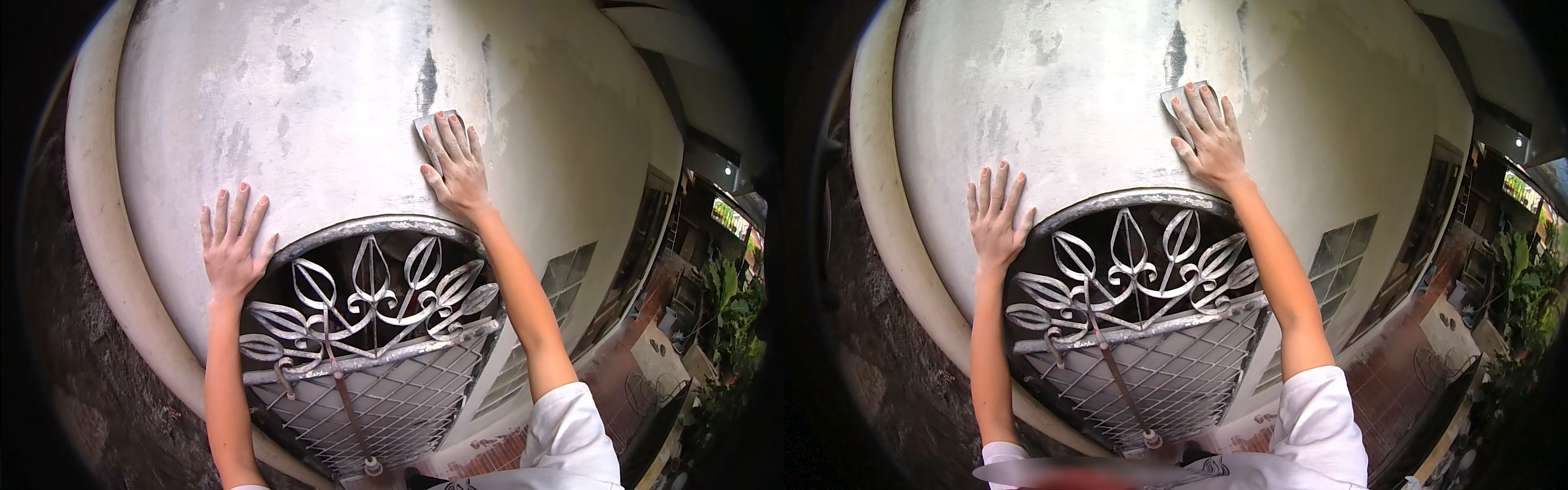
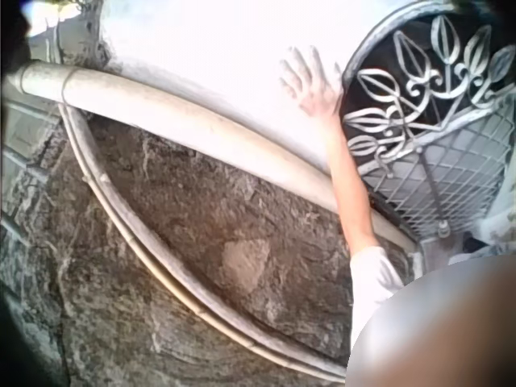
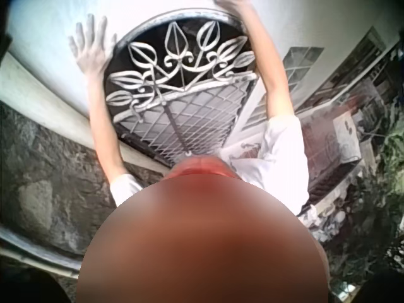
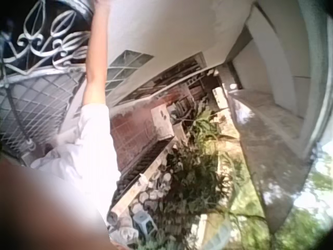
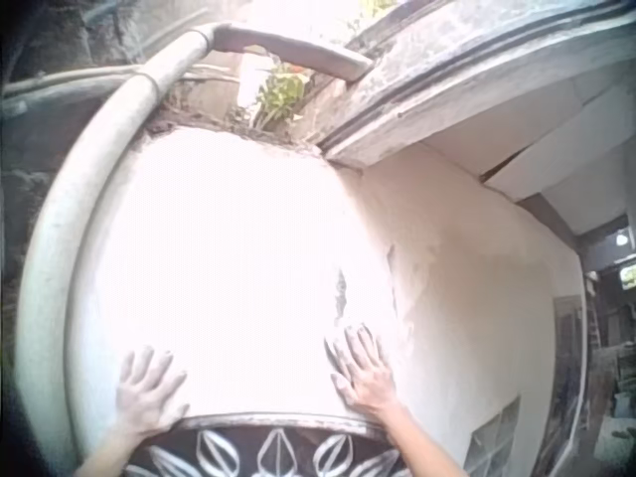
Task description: The person smooths a freshly applied plaster surface on a curved wall using a rectangular trowel. They repeatedly rub and level the wet plaster with both hands, working around a decorative metal vent cover.
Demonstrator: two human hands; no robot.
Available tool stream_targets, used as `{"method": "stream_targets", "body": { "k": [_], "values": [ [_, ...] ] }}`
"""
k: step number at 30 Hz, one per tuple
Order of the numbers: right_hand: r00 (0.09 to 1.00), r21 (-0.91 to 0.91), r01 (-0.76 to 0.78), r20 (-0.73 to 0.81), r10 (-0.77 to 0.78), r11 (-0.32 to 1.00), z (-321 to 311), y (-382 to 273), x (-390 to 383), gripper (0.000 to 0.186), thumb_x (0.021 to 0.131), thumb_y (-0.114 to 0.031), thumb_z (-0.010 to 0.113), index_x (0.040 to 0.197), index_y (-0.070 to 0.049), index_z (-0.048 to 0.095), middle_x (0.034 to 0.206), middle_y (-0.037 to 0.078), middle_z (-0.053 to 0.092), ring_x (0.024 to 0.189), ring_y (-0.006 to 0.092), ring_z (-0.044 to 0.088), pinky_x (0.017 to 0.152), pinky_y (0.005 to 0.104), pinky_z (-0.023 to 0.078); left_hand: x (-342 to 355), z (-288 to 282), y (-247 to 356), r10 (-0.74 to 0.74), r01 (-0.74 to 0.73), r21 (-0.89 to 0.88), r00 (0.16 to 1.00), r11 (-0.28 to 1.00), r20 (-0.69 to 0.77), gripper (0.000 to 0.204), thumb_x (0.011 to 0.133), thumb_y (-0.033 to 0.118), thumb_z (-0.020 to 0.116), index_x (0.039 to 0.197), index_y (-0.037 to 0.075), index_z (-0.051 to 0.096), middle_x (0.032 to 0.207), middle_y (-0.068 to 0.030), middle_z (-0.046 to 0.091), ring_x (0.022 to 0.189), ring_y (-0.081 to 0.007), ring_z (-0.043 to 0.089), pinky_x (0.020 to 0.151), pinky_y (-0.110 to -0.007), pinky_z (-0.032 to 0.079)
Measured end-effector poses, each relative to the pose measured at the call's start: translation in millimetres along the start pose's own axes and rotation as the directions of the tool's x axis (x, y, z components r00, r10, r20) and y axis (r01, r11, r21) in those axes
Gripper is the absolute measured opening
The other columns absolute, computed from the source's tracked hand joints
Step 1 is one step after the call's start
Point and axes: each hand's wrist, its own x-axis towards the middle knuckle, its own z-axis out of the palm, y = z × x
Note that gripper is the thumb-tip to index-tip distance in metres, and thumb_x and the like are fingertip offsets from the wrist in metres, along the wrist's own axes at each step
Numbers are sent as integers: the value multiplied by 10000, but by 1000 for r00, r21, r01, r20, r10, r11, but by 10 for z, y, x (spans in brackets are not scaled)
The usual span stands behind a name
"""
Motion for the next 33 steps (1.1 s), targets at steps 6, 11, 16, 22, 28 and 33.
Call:
{"method": "stream_targets", "body": {
  "k": [6, 11, 16, 22, 28, 33],
  "values": [
    [902, 92, -396, -149, 406, 914, 32, 203, 291, 651, 1013, -451, 403, 1592, -191, 263, 1666, 110, 182, 1531, 356, 151, 1231, 547, 71, -97, -10, -30, -23, 22, 37, 1000, 999, 17, 595, 905, 454, 602, 1471, 299, 506, 1615, 5, 345, 1520, -259, 232, 1254, -487, 111],
    [929, 98, -297, -199, 311, 950, 98, 101, 863, 642, 1026, -461, 360, 1596, -190, 244, 1673, 99, 152, 1538, 334, 125, 1234, 542, 59, -180, -13, -72, -25, 24, 33, 999, 999, 30, 605, 912, 497, 583, 1470, 276, 511, 1610, -15, 357, 1518, -275, 238, 1246, -497, 124],
    [996, 13, 82, -31, -82, 997, 3, -106, 412, 633, 1003, -450, 415, 1584, -234, 289, 1658, 56, 228, 1529, 276, 194, 1239, 508, 97, -231, -28, -130, 39, -38, 21, 999, 999, -13, 684, 894, 551, 587, 1479, 208, 498, 1608, -68, 357, 1512, -317, 247, 1237, -515, 134],
    [970, 31, -201, -135, 203, 979, -27, 212, 509, 620, 1021, -460, 368, 1585, -218, 283, 1665, 76, 198, 1530, 314, 175, 1230, 541, 104, -233, -18, -103, 10, -10, 26, 1000, 1000, -14, 670, 885, 586, 585, 1462, 253, 520, 1600, -42, 374, 1511, -294, 256, 1242, -508, 131],
    [836, 191, -510, -119, 536, 839, -169, 706, 2199, 660, 1031, -514, 273, 1598, -179, 222, 1670, 110, 153, 1533, 344, 128, 1222, 568, 92, -252, -41, -107, 18, -19, 33, 1000, 999, 20, 577, 934, 435, 565, 1454, 187, 531, 1603, -85, 362, 1513, -334, 238, 1231, -539, 124],
    [936, 57, -324, -127, 329, 944, -63, 453, 2894, 683, 1016, -587, 266, 1607, -254, 190, 1683, 56, 119, 1545, 302, 96, 1236, 529, 64, -258, -46, -110, -14, 14, 25, 999, 1000, 32, 550, 924, 408, 577, 1451, 253, 539, 1597, -43, 382, 1510, -306, 257, 1236, -526, 121]
  ]
}}
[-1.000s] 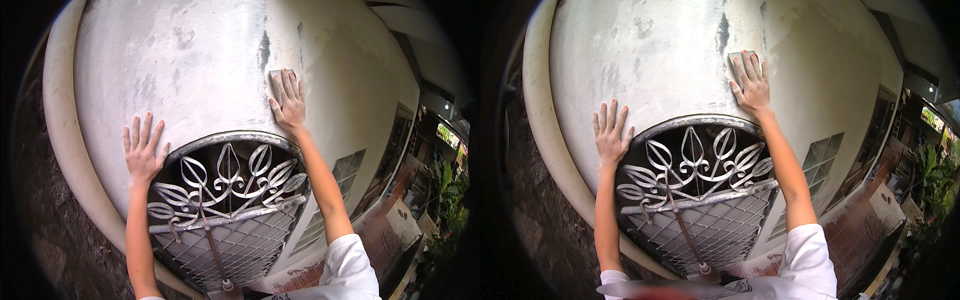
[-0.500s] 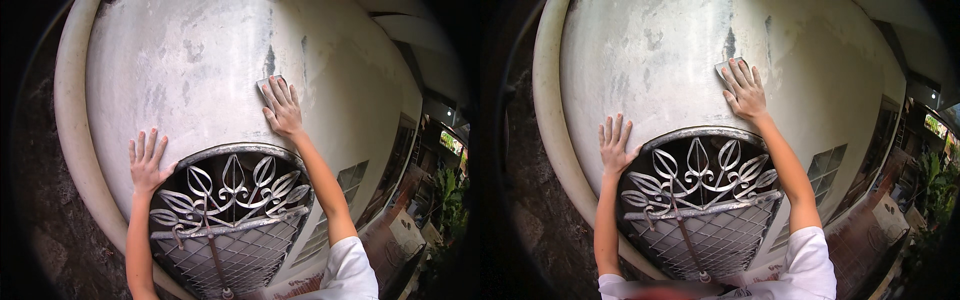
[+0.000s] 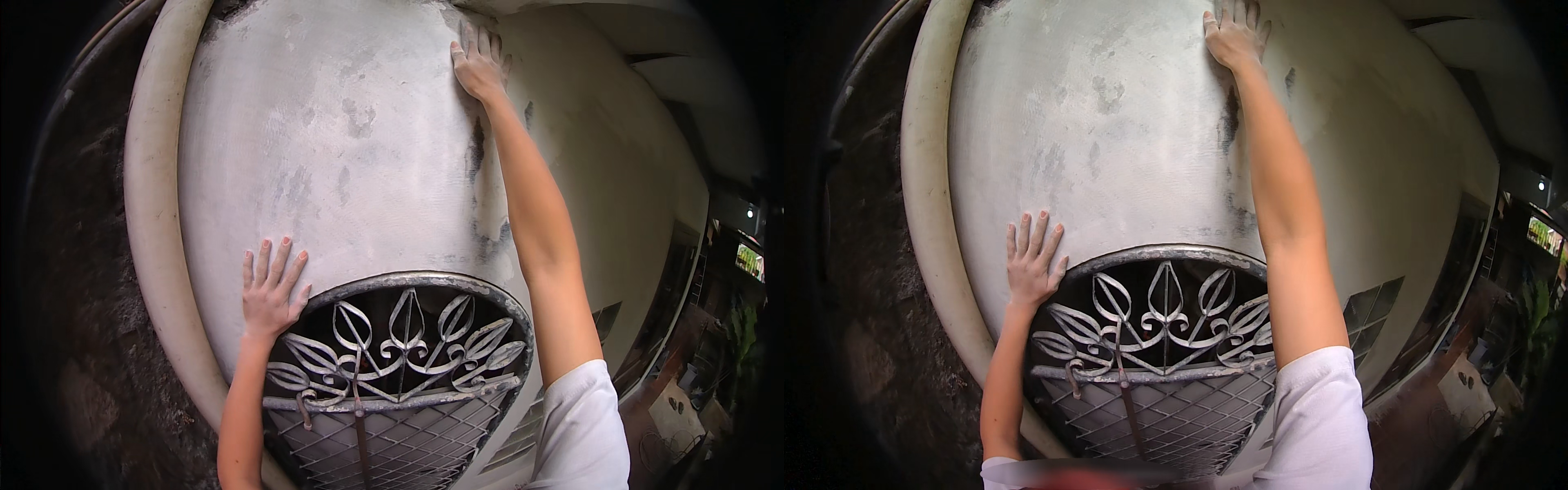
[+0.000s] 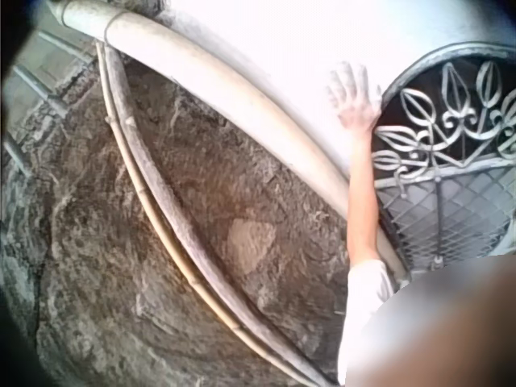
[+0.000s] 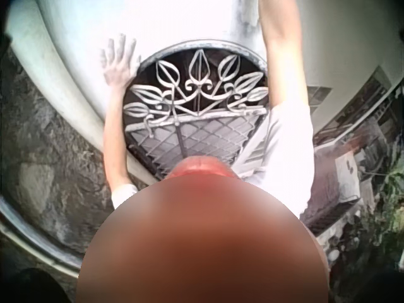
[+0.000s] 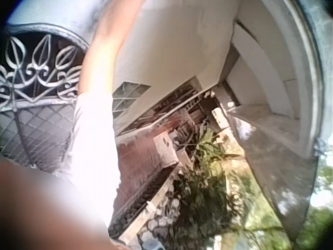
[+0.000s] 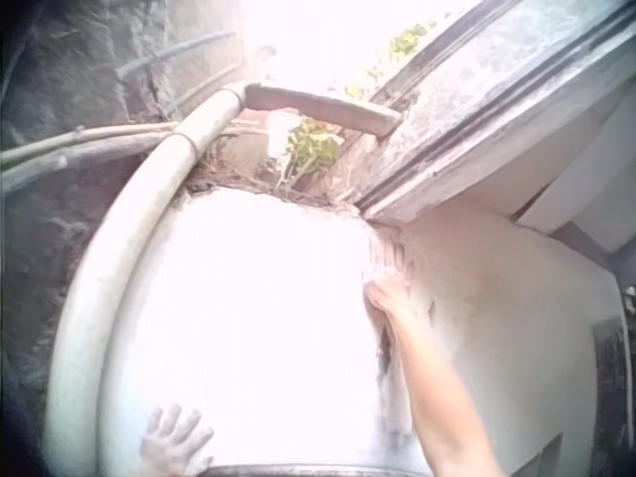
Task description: The person smooths a freshly applied plaster surface on a curved wall using a rectangular trowel. They repeatedly rub and level the wet plaster with both hands, working around a decorative metal vent cover.
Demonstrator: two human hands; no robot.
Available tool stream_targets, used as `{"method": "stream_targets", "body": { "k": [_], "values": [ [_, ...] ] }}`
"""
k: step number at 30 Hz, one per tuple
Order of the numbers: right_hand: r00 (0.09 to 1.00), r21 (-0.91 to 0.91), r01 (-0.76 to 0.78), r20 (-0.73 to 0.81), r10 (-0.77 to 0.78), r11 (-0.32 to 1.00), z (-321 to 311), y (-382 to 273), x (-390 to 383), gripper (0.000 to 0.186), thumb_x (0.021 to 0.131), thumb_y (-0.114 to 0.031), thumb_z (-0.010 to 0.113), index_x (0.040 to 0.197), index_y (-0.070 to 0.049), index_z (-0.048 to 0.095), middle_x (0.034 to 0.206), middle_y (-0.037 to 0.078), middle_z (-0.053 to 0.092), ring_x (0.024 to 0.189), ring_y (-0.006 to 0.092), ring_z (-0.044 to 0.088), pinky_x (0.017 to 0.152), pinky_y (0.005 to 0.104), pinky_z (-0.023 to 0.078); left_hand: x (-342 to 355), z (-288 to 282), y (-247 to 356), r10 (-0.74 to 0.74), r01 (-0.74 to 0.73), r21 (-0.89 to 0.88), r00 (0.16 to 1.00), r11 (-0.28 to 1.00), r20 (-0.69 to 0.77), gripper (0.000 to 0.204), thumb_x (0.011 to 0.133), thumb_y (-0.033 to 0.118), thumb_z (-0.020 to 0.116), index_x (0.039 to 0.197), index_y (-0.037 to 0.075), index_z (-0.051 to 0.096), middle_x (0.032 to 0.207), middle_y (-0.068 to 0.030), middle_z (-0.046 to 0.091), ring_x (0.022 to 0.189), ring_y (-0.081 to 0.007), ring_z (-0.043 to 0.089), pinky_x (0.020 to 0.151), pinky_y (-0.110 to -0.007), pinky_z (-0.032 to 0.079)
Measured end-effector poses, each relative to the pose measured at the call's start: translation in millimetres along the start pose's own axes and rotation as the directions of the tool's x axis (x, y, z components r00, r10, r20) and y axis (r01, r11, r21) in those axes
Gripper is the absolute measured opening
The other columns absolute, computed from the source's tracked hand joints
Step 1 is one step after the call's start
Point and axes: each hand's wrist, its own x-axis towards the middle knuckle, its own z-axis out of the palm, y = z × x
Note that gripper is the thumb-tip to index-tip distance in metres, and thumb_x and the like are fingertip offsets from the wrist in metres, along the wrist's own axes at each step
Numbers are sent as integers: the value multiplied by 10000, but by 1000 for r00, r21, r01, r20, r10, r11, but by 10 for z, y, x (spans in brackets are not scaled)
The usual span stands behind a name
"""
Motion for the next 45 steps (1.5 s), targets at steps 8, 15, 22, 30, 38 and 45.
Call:
{"method": "stream_targets", "body": {
  "k": [8, 15, 22, 30, 38, 45],
  "values": [
    [998, 167, 46, 26, -51, 985, 40, 278, 44, 727, 1004, -631, 248, 1599, -212, 223, 1676, -4, 161, 1539, 255, 141, 1242, 485, 107, -7, -23, 16, -23, 23, -10, 1000, 1000, -7, 500, 929, 379, 579, 1415, 258, 581, 1585, -35, 402, 1505, -277, 276, 1241, -495, 132],
    [969, 74, -191, -147, 200, 979, -63, 813, -449, 707, 1021, -563, 226, 1590, -142, 243, 1669, 89, 170, 1527, 328, 164, 1234, 498, 106, -50, 9, 19, -50, 50, 19, 999, 999, -18, 504, 947, 361, 558, 1444, 279, 550, 1593, -18, 390, 1509, -272, 269, 1243, -490, 135],
    [989, 11, 42, -144, -40, 999, -149, 710, -2034, 628, 1029, -437, 340, 1580, -141, 290, 1656, 102, 224, 1519, 322, 200, 1222, 537, 119, -55, 80, -3, -335, 333, -36, 932, 942, -142, 513, 983, 256, 463, 1495, 266, 491, 1620, -22, 345, 1513, -293, 253, 1224, -505, 146],
    [936, -17, 285, 221, -274, 959, -521, 837, -3311, 599, 1022, -435, 400, 1564, -185, 354, 1650, 105, 245, 1525, 305, 208, 1228, 520, 104, -101, 139, 98, -515, 509, -82, 842, 857, -161, 538, 1008, 239, 412, 1545, 262, 406, 1661, -35, 246, 1526, -348, 187, 1222, -535, 107],
    [995, 21, 91, 31, -92, 996, -313, 616, -2682, 619, 1040, -439, 361, 1598, -197, 245, 1673, 117, 139, 1536, 354, 117, 1236, 536, 66, -51, 201, 468, -552, 521, -200, 820, 830, -150, 600, 988, 233, 422, 1575, 148, 331, 1667, -118, 197, 1519, -431, 135, 1211, -581, 75],
    [835, -19, 441, 375, -403, 897, -658, 889, -3176, 596, 1011, -449, 422, 1573, -286, 315, 1661, 44, 220, 1528, 250, 201, 1248, 473, 120, 547, 191, 974, -86, 88, -166, 996, 982, 21, 611, 946, 233, 458, 1542, 116, 393, 1655, -98, 237, 1543, -347, 115, 1242, -525, 42]
  ]
}}
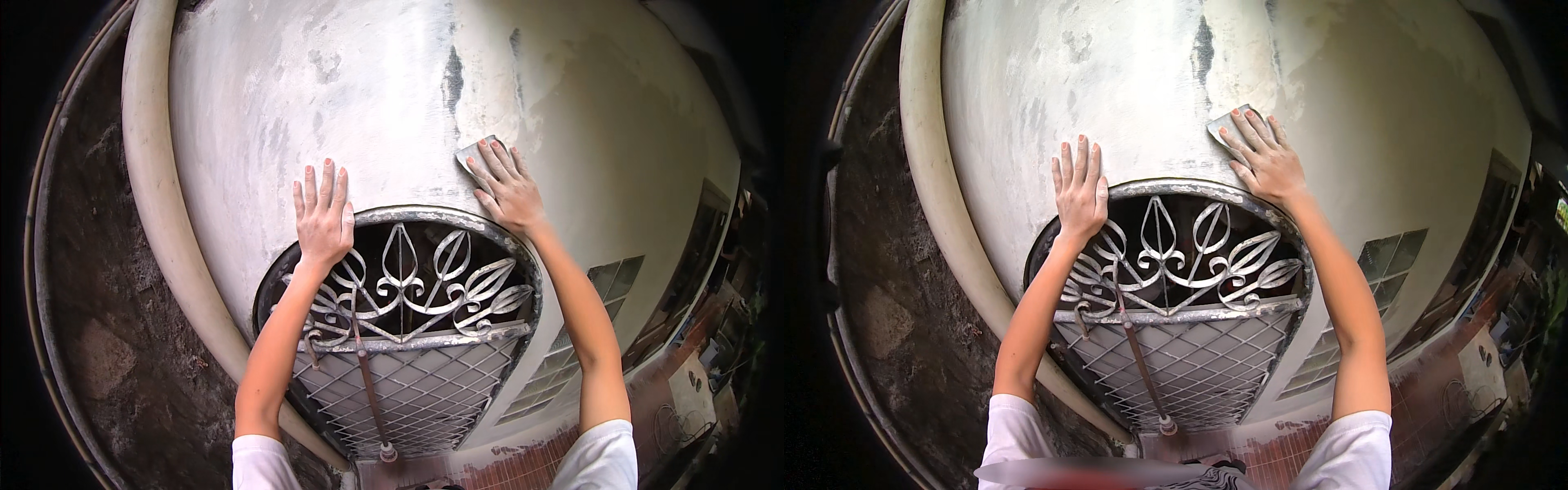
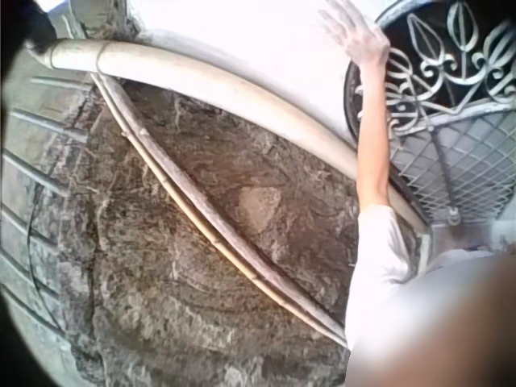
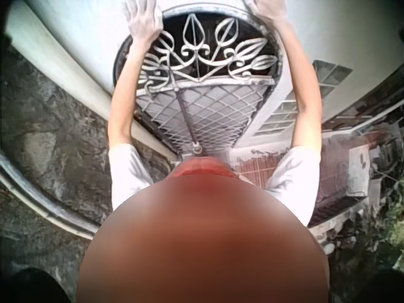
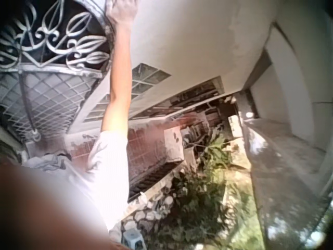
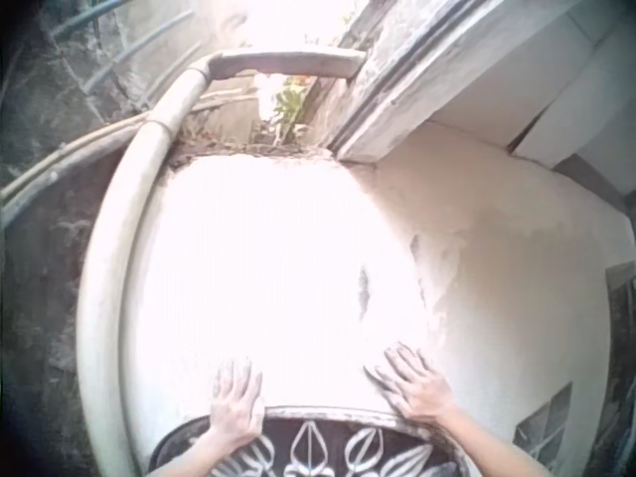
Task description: The person smooths a freshly applied plaster surface on a curved wall using a rectangular trowel. They repeatedly rub and level the wet plaster with both hands, working around a decorative metal vent cover.
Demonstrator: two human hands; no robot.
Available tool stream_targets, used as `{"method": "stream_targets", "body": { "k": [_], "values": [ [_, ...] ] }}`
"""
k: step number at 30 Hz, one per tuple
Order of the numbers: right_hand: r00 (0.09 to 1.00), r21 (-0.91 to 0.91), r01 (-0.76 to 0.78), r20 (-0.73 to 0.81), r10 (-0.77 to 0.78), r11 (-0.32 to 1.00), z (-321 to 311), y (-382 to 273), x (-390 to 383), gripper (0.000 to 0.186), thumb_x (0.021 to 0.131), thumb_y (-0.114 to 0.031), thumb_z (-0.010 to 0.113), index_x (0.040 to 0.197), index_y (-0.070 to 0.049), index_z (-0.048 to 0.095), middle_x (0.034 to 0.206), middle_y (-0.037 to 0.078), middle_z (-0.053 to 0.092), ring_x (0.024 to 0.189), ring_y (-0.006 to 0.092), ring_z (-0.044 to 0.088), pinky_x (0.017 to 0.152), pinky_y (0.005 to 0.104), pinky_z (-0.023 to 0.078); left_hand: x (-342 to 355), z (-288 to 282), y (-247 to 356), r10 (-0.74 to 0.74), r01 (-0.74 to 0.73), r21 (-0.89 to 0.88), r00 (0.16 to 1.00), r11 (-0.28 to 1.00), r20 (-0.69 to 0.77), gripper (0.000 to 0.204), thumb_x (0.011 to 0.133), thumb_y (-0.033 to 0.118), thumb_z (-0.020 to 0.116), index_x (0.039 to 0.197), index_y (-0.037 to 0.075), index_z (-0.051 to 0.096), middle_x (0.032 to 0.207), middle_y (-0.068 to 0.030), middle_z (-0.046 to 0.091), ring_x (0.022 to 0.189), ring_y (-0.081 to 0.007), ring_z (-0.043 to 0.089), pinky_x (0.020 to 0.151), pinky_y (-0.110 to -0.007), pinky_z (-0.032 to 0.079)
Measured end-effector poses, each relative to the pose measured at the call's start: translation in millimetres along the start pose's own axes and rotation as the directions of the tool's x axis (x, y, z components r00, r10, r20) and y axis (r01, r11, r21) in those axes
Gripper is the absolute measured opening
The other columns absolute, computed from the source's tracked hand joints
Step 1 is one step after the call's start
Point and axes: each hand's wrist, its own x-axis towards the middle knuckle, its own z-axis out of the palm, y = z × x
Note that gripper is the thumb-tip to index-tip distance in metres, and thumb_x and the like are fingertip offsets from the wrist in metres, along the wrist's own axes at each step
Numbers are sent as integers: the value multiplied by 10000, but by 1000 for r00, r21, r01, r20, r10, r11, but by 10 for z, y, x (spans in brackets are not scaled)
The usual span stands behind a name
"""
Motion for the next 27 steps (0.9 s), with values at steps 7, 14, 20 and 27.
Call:
{"method": "stream_targets", "body": {
  "k": [7, 14, 20, 27],
  "values": [
    [967, 1, -224, -126, 222, 975, -23, 304, -78, 581, 1027, -436, 390, 1579, -284, 295, 1666, 44, 201, 1524, 270, 207, 1233, 525, 158, 700, 2, 512, 290, -282, -79, 949, 956, 127, 546, 992, 254, 412, 1530, 166, 413, 1641, -65, 274, 1532, -292, 184, 1252, -492, 88],
    [953, 31, -222, -206, 223, 975, -171, 753, 460, 580, 1039, -453, 365, 1586, -287, 266, 1668, 44, 183, 1524, 273, 200, 1233, 522, 171, 1452, 158, 911, 425, -434, 45, 896, 900, 132, 550, 1022, 325, 392, 1537, 131, 382, 1623, -13, 319, 1510, -220, 257, 1253, -458, 162],
    [943, 31, -184, -277, 186, 982, -37, 722, 311, 591, 1026, -438, 409, 1578, -261, 297, 1657, 49, 224, 1513, 272, 231, 1233, 495, 190, 1772, 334, 1169, 281, -286, 257, 958, 923, 58, 563, 1041, 369, 348, 1558, 149, 347, 1638, 4, 284, 1521, -223, 222, 1256, -453, 149],
    [955, 81, 268, -153, -254, 960, -72, 647, -9, 599, 975, -384, 509, 1545, -257, 379, 1637, 38, 287, 1507, 243, 264, 1241, 465, 186, 2192, 474, 1058, 406, -374, 317, 913, 872, -39, 553, 1044, 372, 349, 1557, 165, 343, 1632, 21, 296, 1498, -164, 279, 1243, -442, 209]
  ]
}}
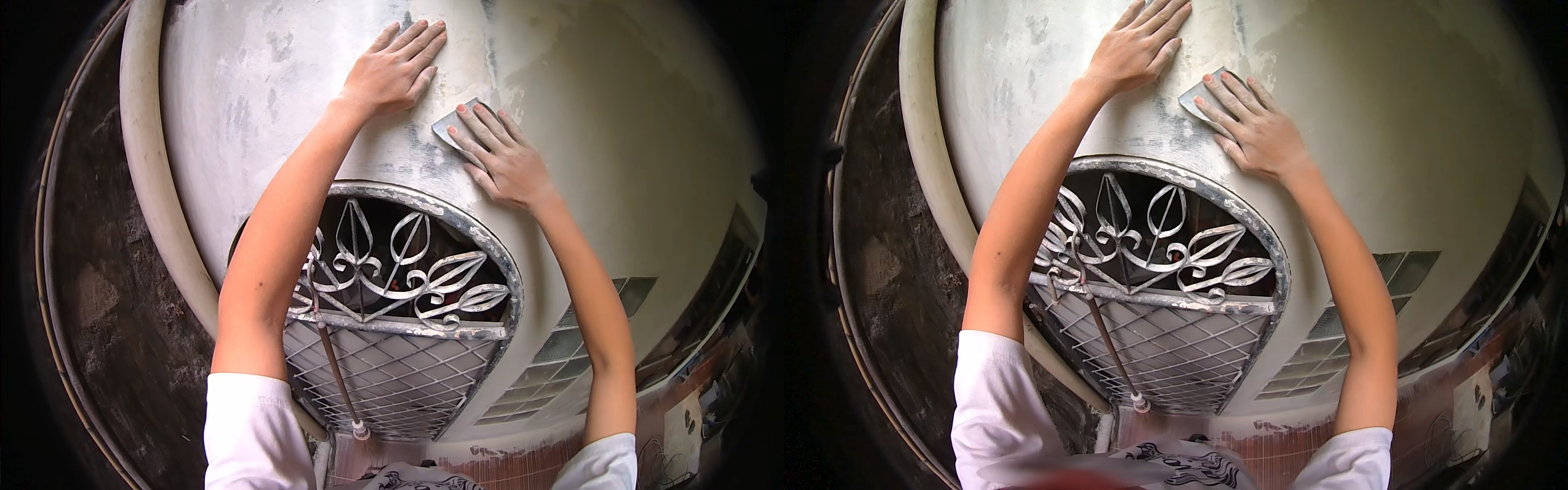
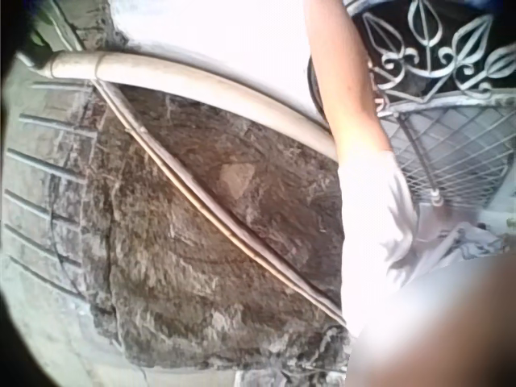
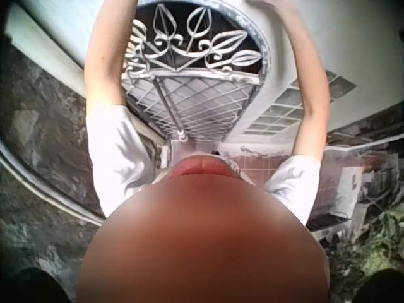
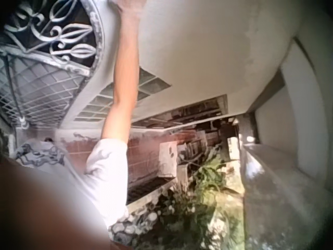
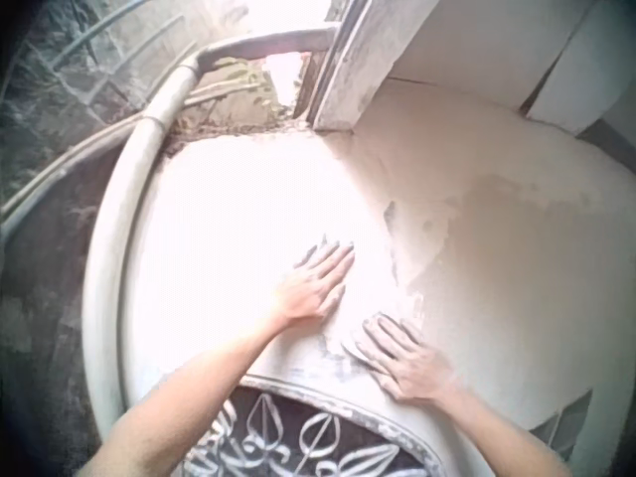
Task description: The person smooths a freshly applied plaster surface on a curved wall using a rectangular trowel. They repeatedly rub and level the wet plaster with both hands, working around a decorative metal vent cover.
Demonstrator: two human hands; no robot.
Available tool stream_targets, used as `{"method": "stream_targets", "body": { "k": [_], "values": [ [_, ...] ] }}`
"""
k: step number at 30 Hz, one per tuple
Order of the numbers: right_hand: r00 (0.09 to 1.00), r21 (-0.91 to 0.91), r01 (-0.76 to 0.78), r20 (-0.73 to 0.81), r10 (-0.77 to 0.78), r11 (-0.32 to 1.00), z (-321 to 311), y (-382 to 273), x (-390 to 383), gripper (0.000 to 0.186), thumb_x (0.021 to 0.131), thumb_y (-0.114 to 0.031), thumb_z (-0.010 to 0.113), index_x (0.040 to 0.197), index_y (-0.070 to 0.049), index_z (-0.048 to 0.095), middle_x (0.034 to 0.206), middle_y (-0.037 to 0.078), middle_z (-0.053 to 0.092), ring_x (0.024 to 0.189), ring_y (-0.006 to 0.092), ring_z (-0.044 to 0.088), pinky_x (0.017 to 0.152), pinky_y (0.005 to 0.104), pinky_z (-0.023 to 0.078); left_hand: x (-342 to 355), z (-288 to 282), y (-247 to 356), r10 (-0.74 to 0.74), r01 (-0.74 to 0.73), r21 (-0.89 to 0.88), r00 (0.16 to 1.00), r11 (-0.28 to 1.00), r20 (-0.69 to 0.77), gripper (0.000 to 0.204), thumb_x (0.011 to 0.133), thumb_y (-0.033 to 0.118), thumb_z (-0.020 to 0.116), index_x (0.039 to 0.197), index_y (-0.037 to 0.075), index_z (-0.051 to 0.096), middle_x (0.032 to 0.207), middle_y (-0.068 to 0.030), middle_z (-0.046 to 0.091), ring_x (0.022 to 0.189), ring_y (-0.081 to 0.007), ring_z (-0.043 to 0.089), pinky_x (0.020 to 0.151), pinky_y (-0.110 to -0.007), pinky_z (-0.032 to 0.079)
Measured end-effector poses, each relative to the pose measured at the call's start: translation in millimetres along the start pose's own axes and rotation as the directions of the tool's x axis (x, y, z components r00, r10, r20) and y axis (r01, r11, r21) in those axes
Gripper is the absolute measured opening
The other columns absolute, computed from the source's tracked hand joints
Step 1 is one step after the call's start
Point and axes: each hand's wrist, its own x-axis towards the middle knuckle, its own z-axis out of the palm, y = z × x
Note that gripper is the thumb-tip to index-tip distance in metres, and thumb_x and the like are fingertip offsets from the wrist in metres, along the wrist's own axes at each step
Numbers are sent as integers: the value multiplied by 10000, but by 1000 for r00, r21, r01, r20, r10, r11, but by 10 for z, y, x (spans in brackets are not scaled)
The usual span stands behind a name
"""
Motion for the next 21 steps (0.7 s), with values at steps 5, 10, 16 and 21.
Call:
{"method": "stream_targets", "body": {
  "k": [5, 10, 16, 21],
  "values": [
    [998, 31, 64, -17, -63, 997, -60, 101, 117, 568, 989, -392, 491, 1538, -290, 389, 1629, 16, 306, 1493, 214, 295, 1243, 467, 187, 389, 95, -155, -81, 82, -70, 996, 994, 25, 574, 1030, 360, 382, 1515, 53, 376, 1590, -120, 351, 1473, -265, 324, 1213, -455, 239],
    [981, 105, -154, -103, 164, 983, -14, -60, 128, 550, 1007, -383, 472, 1538, -262, 391, 1630, 31, 300, 1493, 240, 290, 1240, 473, 188, 574, 134, -132, -177, 185, -191, 983, 964, 56, 600, 1017, 346, 401, 1511, 7, 370, 1593, -163, 344, 1488, -280, 303, 1220, -478, 202],
    [999, 203, -27, -22, 33, 979, 75, -318, -68, 587, 968, -403, 528, 1526, -261, 415, 1626, 31, 311, 1490, 231, 296, 1237, 491, 183, 362, -9, 114, -8, -4, 169, 997, 986, 73, 532, 1039, 384, 361, 1525, 172, 412, 1599, 21, 365, 1479, -189, 323, 1247, -407, 227],
    [947, 132, -255, -167, 275, 958, 104, -60, 140, 579, 978, -422, 514, 1526, -261, 417, 1629, 43, 304, 1495, 250, 286, 1228, 506, 179, 294, -100, 20, 229, -233, 27, 968, 972, 102, 492, 1061, 364, 322, 1542, 277, 376, 1610, 82, 325, 1483, -177, 306, 1263, -398, 205]
  ]
}}
